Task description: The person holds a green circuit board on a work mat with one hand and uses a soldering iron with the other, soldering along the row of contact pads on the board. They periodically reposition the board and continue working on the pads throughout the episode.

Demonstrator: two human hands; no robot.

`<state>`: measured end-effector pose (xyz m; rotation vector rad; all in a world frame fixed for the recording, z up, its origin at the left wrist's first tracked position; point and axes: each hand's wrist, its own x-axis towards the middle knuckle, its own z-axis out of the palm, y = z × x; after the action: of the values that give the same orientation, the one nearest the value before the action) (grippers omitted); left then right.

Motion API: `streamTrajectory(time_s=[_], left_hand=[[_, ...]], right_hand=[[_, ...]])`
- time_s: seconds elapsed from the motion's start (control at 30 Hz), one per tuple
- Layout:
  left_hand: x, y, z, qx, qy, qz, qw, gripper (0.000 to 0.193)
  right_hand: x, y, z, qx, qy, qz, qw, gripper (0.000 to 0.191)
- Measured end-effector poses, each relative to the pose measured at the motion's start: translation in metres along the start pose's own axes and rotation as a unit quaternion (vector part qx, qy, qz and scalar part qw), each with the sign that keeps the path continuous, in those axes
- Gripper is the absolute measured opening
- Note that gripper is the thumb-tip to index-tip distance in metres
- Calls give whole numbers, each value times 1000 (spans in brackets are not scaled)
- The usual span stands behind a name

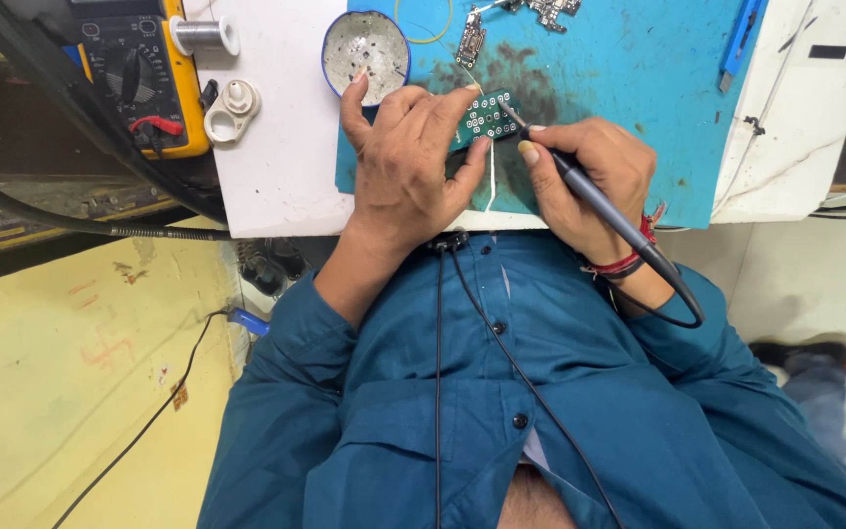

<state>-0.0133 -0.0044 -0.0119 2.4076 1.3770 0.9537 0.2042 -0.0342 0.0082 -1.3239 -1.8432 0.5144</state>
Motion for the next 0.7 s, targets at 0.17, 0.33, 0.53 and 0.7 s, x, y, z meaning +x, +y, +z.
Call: streamTrajectory(time_s=[0.17, 0.33, 0.53, 0.7], left_hand=[[1, 0, 0, -4, 1, 2, 1000, 46], [1, 0, 0, -8, -3, -4, 1000, 45], [1, 0, 0, -6, 0, 1, 1000, 45], [0, -1, 0, -9, -2, 0, 1000, 46]], right_hand=[[0, 1, 0, -9, 1, 0, 1000, 13], [0, 0, 0, -17, 4, 5, 1000, 14], [0, 0, 0, -13, -1, 0, 1000, 15], [1, 2, 0, -9, -8, -9, 1000, 16]])
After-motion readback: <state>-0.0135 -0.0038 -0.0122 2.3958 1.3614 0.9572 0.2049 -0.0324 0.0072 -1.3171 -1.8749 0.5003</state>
